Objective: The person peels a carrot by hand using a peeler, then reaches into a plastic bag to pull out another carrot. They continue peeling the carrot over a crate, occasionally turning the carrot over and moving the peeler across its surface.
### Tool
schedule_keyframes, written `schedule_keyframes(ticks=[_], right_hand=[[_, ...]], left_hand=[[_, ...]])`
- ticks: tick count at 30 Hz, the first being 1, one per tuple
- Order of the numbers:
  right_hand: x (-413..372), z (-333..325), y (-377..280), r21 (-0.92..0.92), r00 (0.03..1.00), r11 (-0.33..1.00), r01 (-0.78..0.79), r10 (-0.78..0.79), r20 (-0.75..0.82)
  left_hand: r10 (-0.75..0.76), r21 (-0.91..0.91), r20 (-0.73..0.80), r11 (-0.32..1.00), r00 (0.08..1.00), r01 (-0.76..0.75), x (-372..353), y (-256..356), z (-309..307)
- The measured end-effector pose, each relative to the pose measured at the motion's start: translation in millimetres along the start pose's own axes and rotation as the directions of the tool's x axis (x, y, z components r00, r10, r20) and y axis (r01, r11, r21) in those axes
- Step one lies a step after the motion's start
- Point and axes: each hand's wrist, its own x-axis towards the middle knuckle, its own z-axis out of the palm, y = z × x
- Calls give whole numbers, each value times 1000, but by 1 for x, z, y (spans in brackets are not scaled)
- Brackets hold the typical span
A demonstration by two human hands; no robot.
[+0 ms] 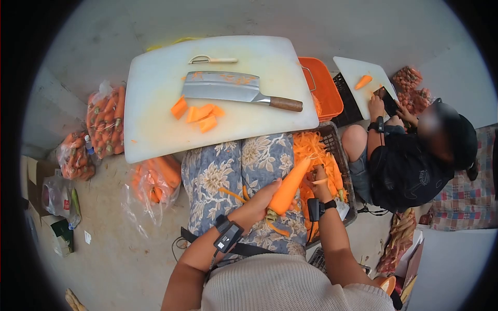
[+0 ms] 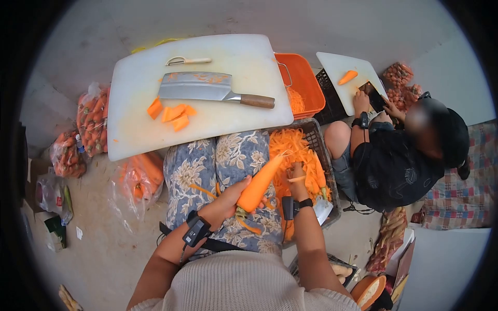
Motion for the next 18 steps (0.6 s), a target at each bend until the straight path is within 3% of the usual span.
schedule_keyframes(ticks=[2, 4, 5, 6, 9, 11, 13, 15, 18], right_hand=[[-11, -4, 5, 38, 995, 996, -81, 78, 62], [-43, 2, -3, 14, 997, 997, 73, -73, 12], [-53, -2, -6, 50, 975, 988, 144, -151, 166], [-78, 9, -17, 61, 975, 988, 144, -152, 160], [-130, 41, -28, 118, 877, 886, 449, -462, 132], [-182, 58, -45, 51, 869, 894, 445, -445, 216], [-198, 69, -39, -21, 857, 895, 445, -419, 300], [-184, 71, -17, -248, 559, 501, 829, -729, 395], [-184, 74, -21, -329, 604, 507, 797, -684, 409]], left_hand=[[-31, -94, 17, 995, 999, 32, 1, -1, -2], [-17, -262, 72, 965, 997, 35, 6, -4, -4], [-7, -244, 76, 969, 997, 25, 4, -2, -3], [-14, -234, 77, 972, 997, 32, 6, -4, -4], [9, -200, 73, 980, 997, 6, 7, -7, -4], [7, -125, -85, 992, 996, -17, 3, -6, 6], [63, -146, -122, 986, 991, -81, 11, -16, 5], [118, -168, -160, 975, 980, -144, 12, -18, 8], [117, -35, -166, 992, 979, -124, 8, -12, 14]])
